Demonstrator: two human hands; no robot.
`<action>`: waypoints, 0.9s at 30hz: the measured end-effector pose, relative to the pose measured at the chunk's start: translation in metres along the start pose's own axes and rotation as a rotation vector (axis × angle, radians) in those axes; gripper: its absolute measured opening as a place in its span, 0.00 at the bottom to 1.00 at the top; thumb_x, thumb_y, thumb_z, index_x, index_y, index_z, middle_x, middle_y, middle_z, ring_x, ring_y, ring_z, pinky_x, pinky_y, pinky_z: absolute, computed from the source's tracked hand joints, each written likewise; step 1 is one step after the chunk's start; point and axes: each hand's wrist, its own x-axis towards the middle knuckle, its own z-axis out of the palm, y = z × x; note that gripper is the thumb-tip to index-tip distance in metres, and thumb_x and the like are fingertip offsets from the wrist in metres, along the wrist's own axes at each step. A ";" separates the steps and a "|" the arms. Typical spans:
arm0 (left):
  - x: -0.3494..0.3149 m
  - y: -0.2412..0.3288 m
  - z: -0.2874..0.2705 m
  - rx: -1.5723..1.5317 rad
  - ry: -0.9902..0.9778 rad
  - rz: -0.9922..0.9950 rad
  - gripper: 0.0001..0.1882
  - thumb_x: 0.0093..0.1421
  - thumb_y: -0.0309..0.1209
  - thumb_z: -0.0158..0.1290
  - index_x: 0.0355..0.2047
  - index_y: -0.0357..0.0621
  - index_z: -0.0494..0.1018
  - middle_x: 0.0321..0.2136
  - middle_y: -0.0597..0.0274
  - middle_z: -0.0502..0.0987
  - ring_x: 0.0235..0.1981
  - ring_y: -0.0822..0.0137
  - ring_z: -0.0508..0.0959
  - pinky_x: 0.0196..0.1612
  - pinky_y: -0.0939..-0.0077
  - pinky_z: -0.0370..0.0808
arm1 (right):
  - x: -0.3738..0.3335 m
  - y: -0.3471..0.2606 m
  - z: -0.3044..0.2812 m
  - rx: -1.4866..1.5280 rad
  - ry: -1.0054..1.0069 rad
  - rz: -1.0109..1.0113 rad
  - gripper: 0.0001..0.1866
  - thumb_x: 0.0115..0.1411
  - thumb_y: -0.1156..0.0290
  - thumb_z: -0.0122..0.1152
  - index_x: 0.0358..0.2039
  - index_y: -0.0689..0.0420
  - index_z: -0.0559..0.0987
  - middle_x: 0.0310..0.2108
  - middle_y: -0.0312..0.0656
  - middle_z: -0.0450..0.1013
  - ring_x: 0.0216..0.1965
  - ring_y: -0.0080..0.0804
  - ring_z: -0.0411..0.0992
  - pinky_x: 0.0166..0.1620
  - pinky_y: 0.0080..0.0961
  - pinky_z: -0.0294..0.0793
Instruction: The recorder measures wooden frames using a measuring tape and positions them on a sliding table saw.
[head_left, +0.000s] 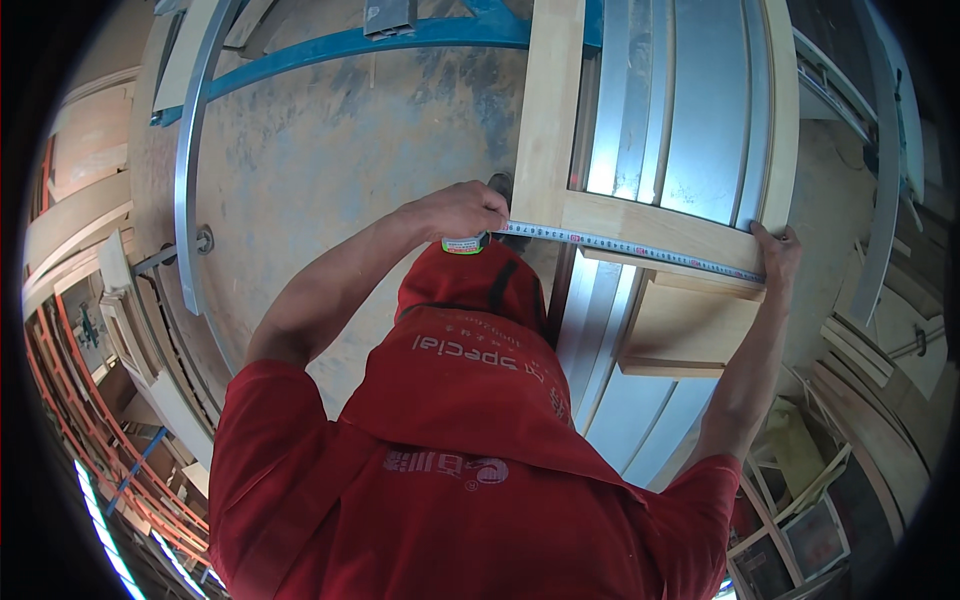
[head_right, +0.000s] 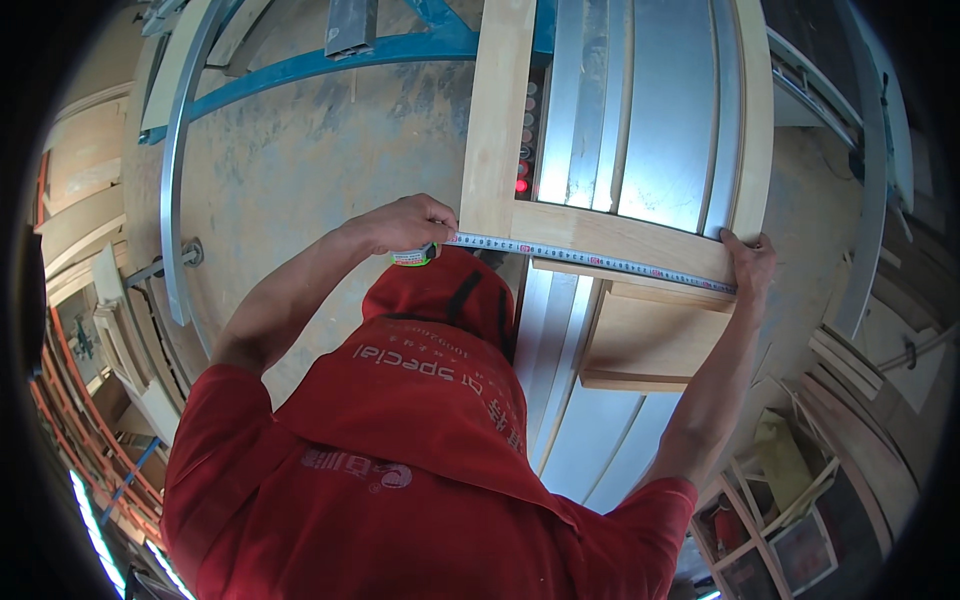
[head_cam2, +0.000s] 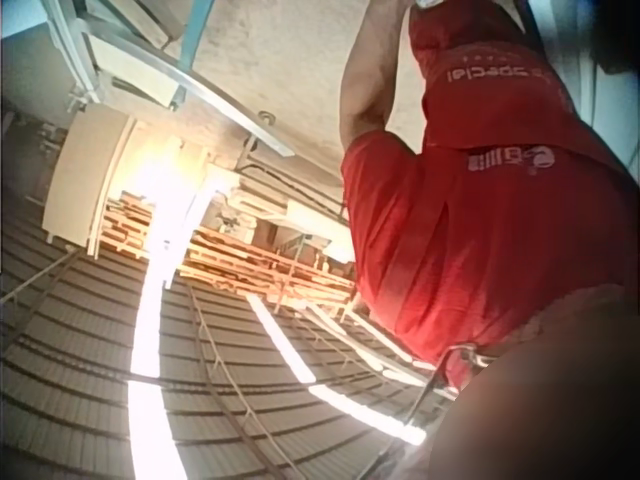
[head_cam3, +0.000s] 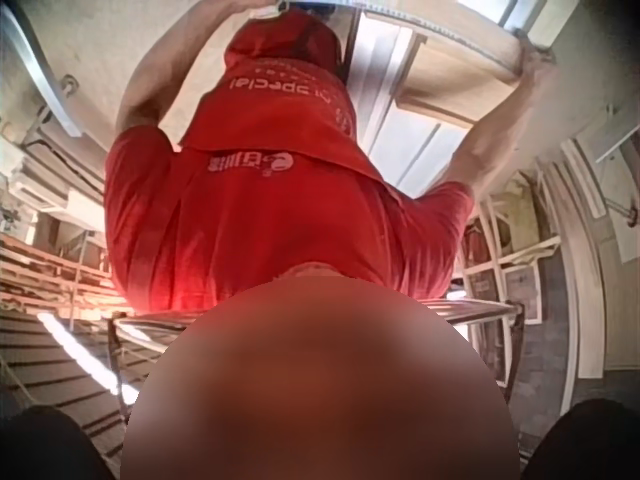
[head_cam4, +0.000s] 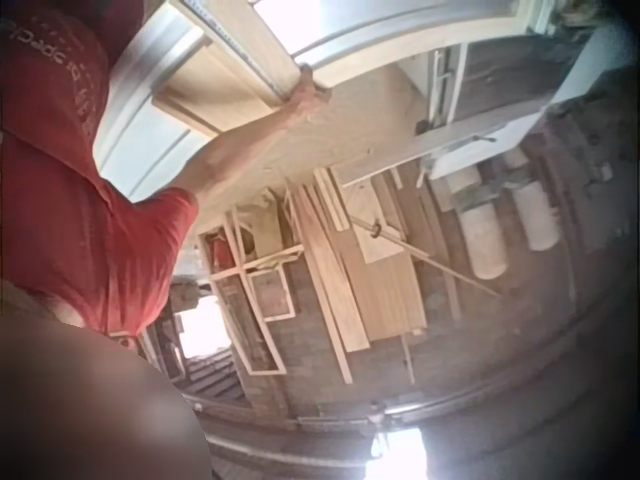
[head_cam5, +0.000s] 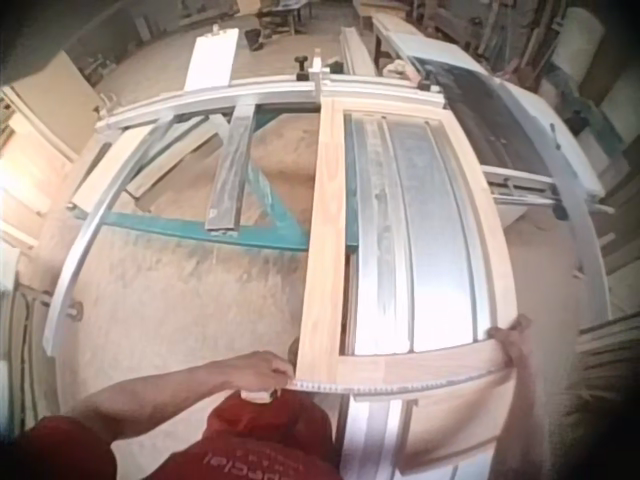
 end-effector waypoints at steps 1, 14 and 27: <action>-0.001 -0.001 -0.001 -0.002 0.002 0.000 0.13 0.65 0.36 0.57 0.43 0.41 0.83 0.34 0.55 0.83 0.39 0.63 0.80 0.45 0.64 0.74 | -0.001 -0.002 -0.001 -0.009 -0.007 0.005 0.26 0.48 0.53 0.79 0.31 0.66 0.82 0.26 0.45 0.79 0.27 0.31 0.73 0.35 0.32 0.74; -0.005 -0.008 -0.011 -0.019 -0.023 0.008 0.12 0.65 0.34 0.57 0.43 0.40 0.83 0.34 0.57 0.82 0.39 0.64 0.78 0.45 0.65 0.73 | 0.000 -0.013 -0.003 -0.036 -0.029 0.021 0.26 0.48 0.54 0.80 0.30 0.66 0.82 0.25 0.43 0.78 0.27 0.30 0.72 0.35 0.32 0.73; -0.007 -0.051 0.003 -0.029 -0.022 0.012 0.13 0.65 0.35 0.57 0.43 0.41 0.83 0.34 0.57 0.82 0.39 0.64 0.78 0.45 0.65 0.73 | -0.024 0.001 0.027 -0.039 -0.048 0.037 0.25 0.48 0.54 0.80 0.29 0.66 0.81 0.24 0.41 0.77 0.27 0.29 0.71 0.34 0.32 0.72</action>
